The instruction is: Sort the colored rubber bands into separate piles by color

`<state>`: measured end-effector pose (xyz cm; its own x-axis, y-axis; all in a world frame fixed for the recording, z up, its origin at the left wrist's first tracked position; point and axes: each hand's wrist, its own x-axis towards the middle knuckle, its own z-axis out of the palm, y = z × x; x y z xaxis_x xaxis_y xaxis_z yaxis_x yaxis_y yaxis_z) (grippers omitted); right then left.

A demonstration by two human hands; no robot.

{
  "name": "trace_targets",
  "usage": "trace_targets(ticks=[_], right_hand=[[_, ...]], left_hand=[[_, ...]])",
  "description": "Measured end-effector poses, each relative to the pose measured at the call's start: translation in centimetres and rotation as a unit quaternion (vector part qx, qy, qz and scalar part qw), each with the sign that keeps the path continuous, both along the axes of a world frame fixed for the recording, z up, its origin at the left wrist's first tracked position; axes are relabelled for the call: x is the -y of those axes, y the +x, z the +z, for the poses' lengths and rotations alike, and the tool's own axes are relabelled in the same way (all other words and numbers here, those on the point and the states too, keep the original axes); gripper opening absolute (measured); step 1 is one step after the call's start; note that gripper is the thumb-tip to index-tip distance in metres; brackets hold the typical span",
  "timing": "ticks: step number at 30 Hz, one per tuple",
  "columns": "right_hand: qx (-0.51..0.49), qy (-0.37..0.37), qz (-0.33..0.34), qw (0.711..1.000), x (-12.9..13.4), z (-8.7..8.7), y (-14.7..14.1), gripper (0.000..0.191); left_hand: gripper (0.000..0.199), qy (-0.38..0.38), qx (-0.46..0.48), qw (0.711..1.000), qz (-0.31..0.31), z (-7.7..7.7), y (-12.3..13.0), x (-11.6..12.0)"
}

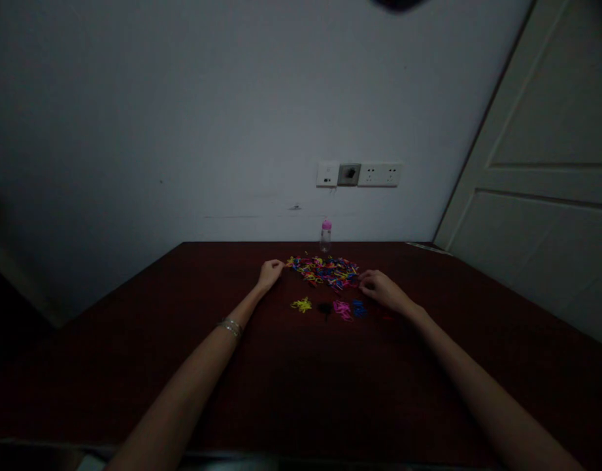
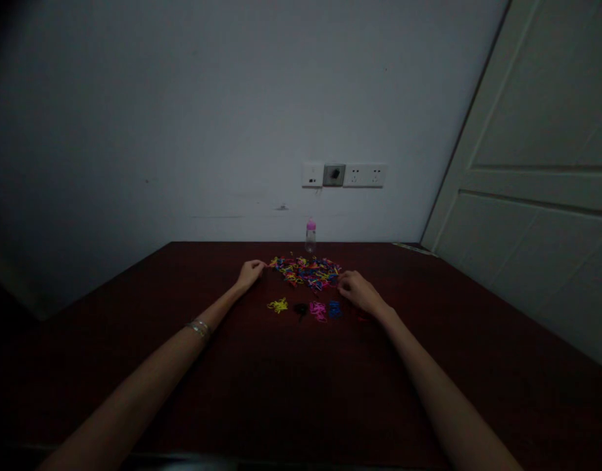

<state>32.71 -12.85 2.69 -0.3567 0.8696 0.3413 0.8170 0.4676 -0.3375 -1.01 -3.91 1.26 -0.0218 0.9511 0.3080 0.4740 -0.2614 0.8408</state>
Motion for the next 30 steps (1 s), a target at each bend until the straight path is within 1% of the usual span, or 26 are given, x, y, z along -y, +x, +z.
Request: trace_targets(ticks=[2, 5, 8, 12, 14, 17, 20, 23, 26, 30], right_hand=[[-0.061, -0.013, -0.005, 0.998, 0.1, 0.7, 1.0, 0.017], [-0.129, -0.074, 0.003, 0.989, 0.6, 1.8, 2.9, 0.021], [-0.119, -0.156, 0.049, 0.979, 1.6, 2.9, 4.2, 0.023], [-0.07, -0.262, 0.093, 0.958, 2.7, 3.9, 4.5, 0.023], [-0.06, -0.295, 0.102, 0.948, 3.0, 4.2, 4.5, 0.022], [-0.073, -0.32, 0.094, 0.94, 3.1, 4.2, 4.6, 0.023], [-0.108, -0.318, 0.046, 0.941, 3.0, 3.9, 5.1, 0.026], [-0.155, -0.297, -0.032, 0.942, 2.7, 3.0, 5.5, 0.034], [-0.207, -0.257, -0.084, 0.94, 1.7, 1.3, 5.7, 0.04], [-0.253, -0.198, -0.109, 0.941, 0.2, -1.2, 6.1, 0.037]], left_hand=[[0.029, 0.0, 0.009, 1.0, -0.004, -0.1, 0.0, -0.1], [0.029, -0.001, 0.013, 1.0, -0.012, -0.2, 0.0, -0.2], [0.029, -0.001, 0.009, 1.0, -0.012, -0.2, -0.1, -0.2], [0.029, -0.005, 0.006, 1.0, -0.011, -0.1, -0.1, -0.1], [0.028, -0.003, 0.002, 1.0, -0.013, -0.1, -0.1, 0.0], [0.027, -0.003, -0.001, 1.0, -0.007, 0.0, -0.1, 0.1], [0.027, -0.003, 0.0, 1.0, -0.005, -0.1, -0.2, 0.0], [0.027, -0.003, 0.006, 1.0, -0.011, -0.1, -0.1, 0.0], [0.027, -0.006, 0.005, 1.0, -0.018, -0.2, -0.2, 0.0], [0.028, -0.001, 0.016, 0.999, -0.028, -0.4, -0.3, -0.3]])
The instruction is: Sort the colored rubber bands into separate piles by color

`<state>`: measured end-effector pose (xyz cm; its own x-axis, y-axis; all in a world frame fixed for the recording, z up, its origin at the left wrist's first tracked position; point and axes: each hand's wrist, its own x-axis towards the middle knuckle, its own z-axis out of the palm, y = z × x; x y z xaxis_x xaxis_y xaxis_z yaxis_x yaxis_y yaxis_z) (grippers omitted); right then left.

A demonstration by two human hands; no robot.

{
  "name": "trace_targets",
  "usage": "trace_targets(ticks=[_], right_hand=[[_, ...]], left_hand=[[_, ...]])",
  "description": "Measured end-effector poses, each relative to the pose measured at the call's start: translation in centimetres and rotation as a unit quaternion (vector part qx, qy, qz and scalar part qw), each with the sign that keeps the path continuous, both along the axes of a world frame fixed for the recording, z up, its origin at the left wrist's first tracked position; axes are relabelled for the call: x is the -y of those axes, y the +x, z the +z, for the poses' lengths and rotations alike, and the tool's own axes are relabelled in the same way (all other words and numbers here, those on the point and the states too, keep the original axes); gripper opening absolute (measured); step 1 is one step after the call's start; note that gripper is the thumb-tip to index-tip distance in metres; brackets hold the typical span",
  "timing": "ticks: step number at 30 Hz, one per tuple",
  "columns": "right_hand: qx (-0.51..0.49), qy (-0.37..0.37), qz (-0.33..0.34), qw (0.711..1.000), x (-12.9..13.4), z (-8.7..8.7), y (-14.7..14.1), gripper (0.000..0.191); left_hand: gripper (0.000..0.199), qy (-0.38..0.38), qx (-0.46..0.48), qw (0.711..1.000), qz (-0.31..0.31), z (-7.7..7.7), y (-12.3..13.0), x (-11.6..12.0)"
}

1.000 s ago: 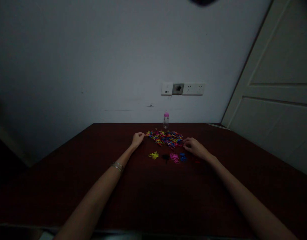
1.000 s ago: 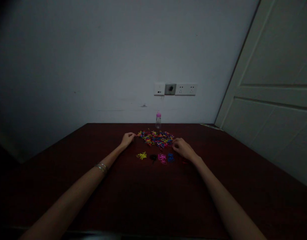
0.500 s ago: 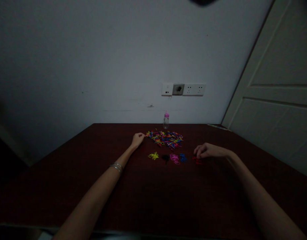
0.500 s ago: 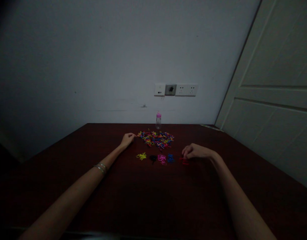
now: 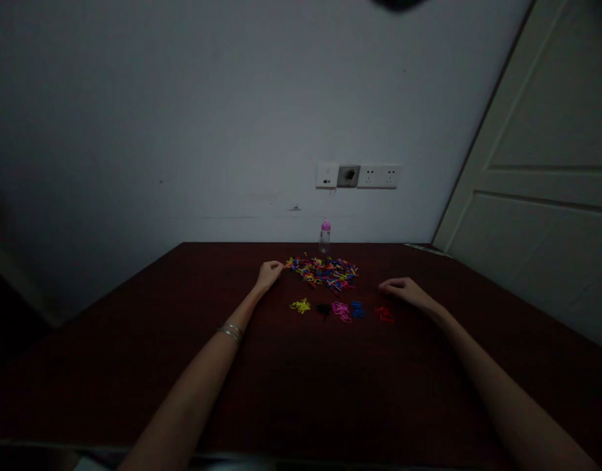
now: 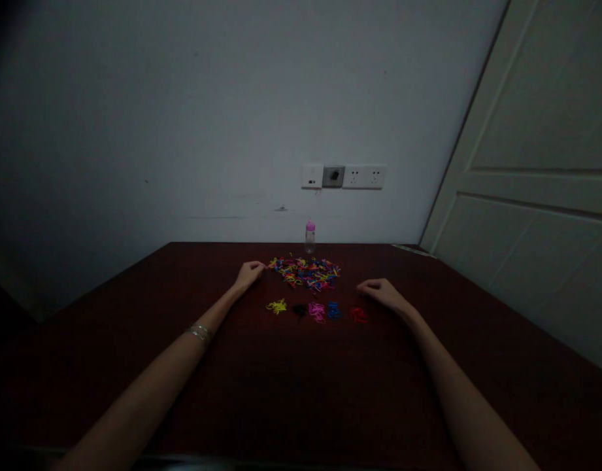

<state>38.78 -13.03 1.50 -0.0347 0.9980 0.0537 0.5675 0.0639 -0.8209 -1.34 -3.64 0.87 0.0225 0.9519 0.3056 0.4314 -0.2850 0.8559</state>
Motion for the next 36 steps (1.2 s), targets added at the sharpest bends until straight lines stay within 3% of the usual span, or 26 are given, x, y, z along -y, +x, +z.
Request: trace_targets(ticks=[4, 13, 17, 21, 25, 36], right_hand=[[-0.015, 0.03, -0.03, 0.999, -0.7, -1.3, 0.2, 0.035], [0.014, 0.052, -0.036, 0.998, -0.5, -1.3, -0.1, 0.03], [0.028, 0.056, -0.021, 0.998, -0.9, -1.7, 0.4, 0.03], [0.037, 0.054, -0.024, 0.998, -0.9, -1.7, 0.4, 0.03], [0.048, 0.054, -0.03, 0.997, -0.6, -1.5, 0.1, 0.031], [0.052, 0.059, -0.032, 0.996, -0.5, -1.5, 0.1, 0.032]], left_hand=[[0.031, 0.009, 0.001, 1.0, -0.004, -0.1, -0.1, -0.1], [0.03, 0.041, -0.05, 0.997, -0.047, 0.7, 0.8, 1.2], [0.027, 0.008, -0.087, 0.985, -0.146, 1.3, 2.2, 1.4], [0.022, -0.022, -0.204, 0.948, -0.244, 2.1, 3.7, 1.8], [0.021, 0.011, -0.283, 0.932, -0.228, 2.4, 4.6, 2.4], [0.013, 0.062, -0.306, 0.93, -0.192, 1.7, 5.0, 2.7]])
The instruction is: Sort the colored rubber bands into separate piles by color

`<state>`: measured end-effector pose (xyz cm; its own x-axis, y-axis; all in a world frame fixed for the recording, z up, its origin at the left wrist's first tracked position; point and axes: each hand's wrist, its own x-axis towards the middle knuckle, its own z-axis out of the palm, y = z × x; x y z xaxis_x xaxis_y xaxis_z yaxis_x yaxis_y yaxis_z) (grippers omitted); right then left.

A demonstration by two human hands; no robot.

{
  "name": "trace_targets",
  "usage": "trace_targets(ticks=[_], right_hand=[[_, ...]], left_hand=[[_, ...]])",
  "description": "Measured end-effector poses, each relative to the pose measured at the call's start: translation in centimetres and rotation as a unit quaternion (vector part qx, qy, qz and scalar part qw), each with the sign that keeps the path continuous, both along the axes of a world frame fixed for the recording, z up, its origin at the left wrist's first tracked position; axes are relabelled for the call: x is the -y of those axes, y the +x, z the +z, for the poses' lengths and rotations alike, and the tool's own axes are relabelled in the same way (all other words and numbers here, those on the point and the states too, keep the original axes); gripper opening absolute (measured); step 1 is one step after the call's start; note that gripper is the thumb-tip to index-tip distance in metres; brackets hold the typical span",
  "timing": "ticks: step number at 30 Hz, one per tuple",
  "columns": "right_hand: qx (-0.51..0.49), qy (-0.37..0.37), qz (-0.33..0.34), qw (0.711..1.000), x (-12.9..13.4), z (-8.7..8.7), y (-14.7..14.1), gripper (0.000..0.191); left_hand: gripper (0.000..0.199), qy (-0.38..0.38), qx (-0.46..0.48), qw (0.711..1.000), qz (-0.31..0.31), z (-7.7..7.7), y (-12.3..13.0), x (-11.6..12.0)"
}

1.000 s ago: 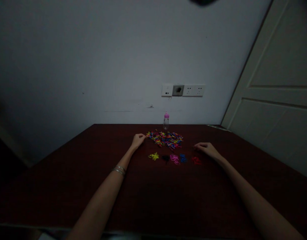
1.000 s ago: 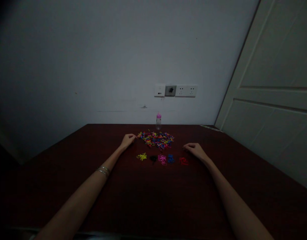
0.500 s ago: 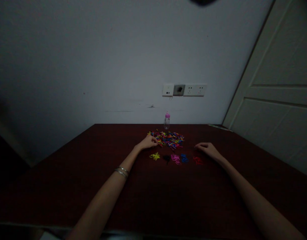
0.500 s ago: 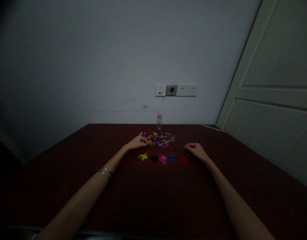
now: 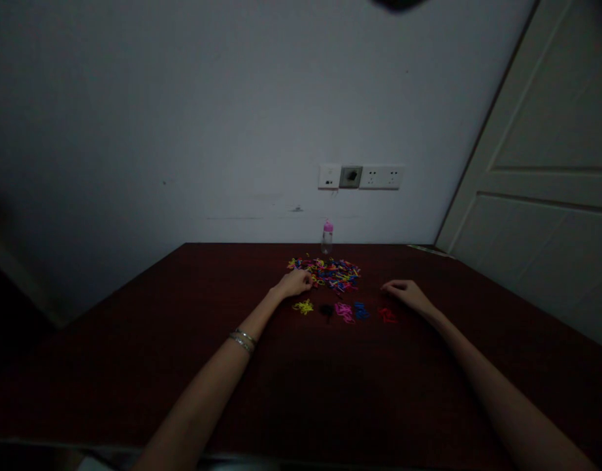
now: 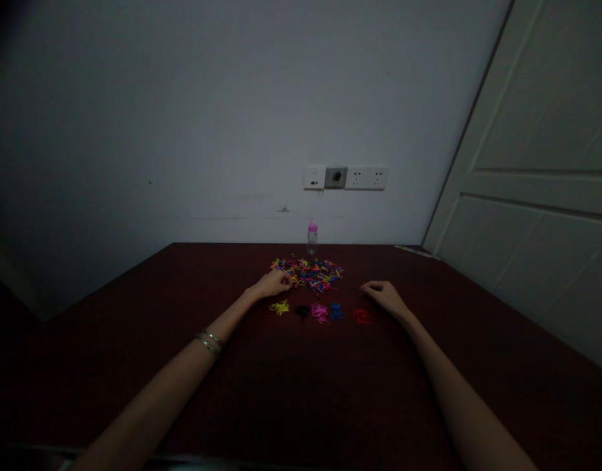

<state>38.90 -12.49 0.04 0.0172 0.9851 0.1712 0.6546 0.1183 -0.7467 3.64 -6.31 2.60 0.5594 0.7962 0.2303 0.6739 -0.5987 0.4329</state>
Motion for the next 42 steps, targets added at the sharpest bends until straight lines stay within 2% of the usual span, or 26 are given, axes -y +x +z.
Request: trace_targets(ticks=[3, 6, 12, 15, 21, 25, 28, 32, 38, 42], right_hand=[[0.004, 0.006, -0.001, 1.0, 0.0, 0.0, 0.0, 0.03], [0.005, 0.004, -0.001, 1.0, -0.1, -0.1, 0.1, 0.031], [0.007, 0.004, 0.002, 1.0, -0.1, 0.0, 0.1, 0.03], [0.004, 0.001, 0.0, 1.0, -0.1, 0.1, 0.0, 0.032], [0.002, 0.002, 0.0, 1.0, -0.2, -0.1, 0.1, 0.033], [0.006, 0.001, 0.004, 1.0, -0.1, 0.0, 0.0, 0.032], [0.015, 0.003, 0.002, 1.0, 0.1, 0.3, -0.1, 0.03], [0.017, 0.008, -0.001, 1.0, 0.2, 0.4, -0.3, 0.031], [0.021, 0.02, 0.007, 1.0, 0.1, 0.2, -0.4, 0.029], [0.033, 0.015, 0.008, 0.999, 0.0, 0.4, -0.5, 0.028]], left_hand=[[0.012, -0.003, 0.009, 1.0, -0.017, 0.2, -0.1, -0.3], [0.012, -0.042, 0.022, 0.998, -0.041, 1.0, -0.1, -0.2], [0.012, -0.225, 0.031, 0.968, -0.108, 2.8, 0.6, 1.4], [0.011, -0.28, 0.004, 0.949, -0.147, 3.1, 1.2, 2.1], [0.01, -0.321, -0.01, 0.931, -0.172, 3.8, 1.6, 3.2], [0.014, -0.327, 0.037, 0.929, -0.168, 4.0, 0.7, 2.7], [0.021, -0.3, 0.105, 0.94, -0.122, 3.6, -0.8, 1.4], [0.034, -0.243, 0.194, 0.95, -0.005, 2.6, -3.3, -0.4], [0.038, -0.198, 0.307, 0.918, 0.155, 0.7, -6.5, -1.9], [0.039, -0.178, 0.343, 0.899, 0.206, -0.5, -7.7, -2.3]])
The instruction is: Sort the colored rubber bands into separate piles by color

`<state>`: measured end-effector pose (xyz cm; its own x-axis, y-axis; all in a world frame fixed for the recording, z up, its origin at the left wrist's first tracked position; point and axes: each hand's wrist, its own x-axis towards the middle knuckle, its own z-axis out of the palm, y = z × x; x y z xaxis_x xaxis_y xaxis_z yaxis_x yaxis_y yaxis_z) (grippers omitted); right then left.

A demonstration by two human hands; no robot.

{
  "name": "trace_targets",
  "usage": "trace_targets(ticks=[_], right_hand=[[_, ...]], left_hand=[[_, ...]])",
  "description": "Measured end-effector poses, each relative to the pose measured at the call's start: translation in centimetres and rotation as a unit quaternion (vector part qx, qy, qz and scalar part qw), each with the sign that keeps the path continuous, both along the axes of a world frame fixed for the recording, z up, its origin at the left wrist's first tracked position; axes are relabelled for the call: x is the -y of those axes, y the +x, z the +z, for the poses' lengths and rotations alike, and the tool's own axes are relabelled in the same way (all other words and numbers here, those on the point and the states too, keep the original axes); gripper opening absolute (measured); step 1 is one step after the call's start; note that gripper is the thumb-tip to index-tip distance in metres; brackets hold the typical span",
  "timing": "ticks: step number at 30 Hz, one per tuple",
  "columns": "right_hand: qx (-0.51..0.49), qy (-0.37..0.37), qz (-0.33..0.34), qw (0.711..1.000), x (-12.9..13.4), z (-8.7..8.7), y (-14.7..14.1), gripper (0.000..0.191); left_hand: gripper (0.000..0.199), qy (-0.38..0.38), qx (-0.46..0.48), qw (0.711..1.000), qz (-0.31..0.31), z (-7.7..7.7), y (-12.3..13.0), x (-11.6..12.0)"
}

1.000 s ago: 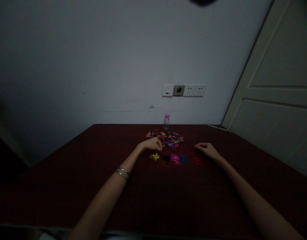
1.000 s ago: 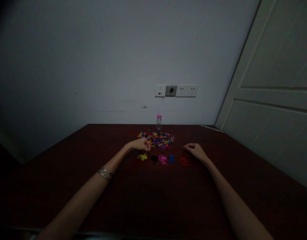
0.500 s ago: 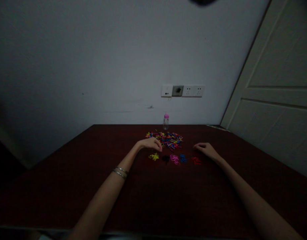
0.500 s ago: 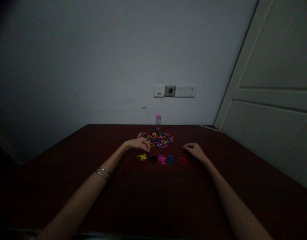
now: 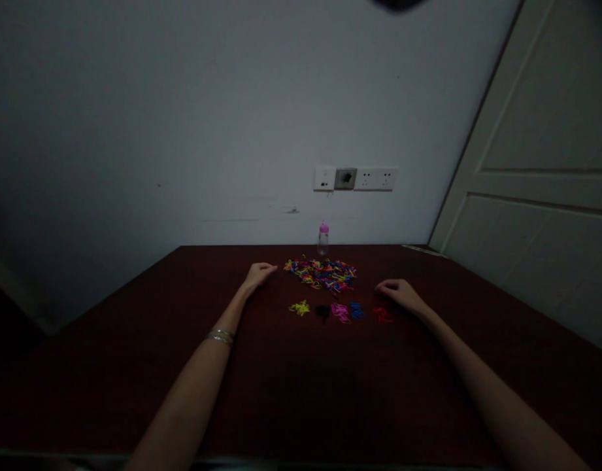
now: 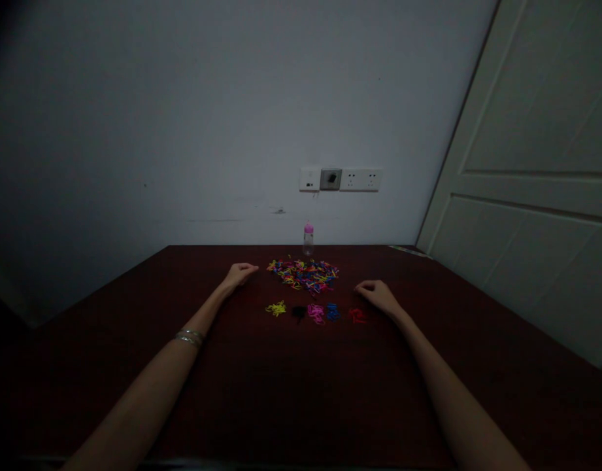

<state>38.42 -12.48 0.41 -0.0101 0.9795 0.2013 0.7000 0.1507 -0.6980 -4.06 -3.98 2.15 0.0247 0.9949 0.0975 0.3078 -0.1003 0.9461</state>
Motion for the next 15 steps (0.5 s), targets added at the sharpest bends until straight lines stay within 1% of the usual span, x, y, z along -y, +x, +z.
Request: trace_targets(ticks=[4, 7, 12, 15], right_hand=[[0.005, -0.005, 0.01, 1.0, 0.1, 0.7, -0.6, 0.031], [0.015, 0.0, 0.037, 0.999, 0.5, 1.3, -1.7, 0.031], [0.024, 0.008, 0.088, 0.996, 1.0, 2.1, -4.3, 0.028], [0.034, 0.001, 0.13, 0.991, 0.9, 2.8, -5.8, 0.026]], left_hand=[[0.041, 0.017, 0.007, 1.0, 0.009, -0.8, -0.3, -0.4], [0.04, 0.032, -0.005, 0.999, 0.016, -1.2, -0.3, -0.7], [0.034, 0.06, -0.026, 0.997, 0.034, -1.3, -0.3, -0.8], [0.032, 0.089, -0.045, 0.995, 0.031, -1.2, -0.3, -0.7]])
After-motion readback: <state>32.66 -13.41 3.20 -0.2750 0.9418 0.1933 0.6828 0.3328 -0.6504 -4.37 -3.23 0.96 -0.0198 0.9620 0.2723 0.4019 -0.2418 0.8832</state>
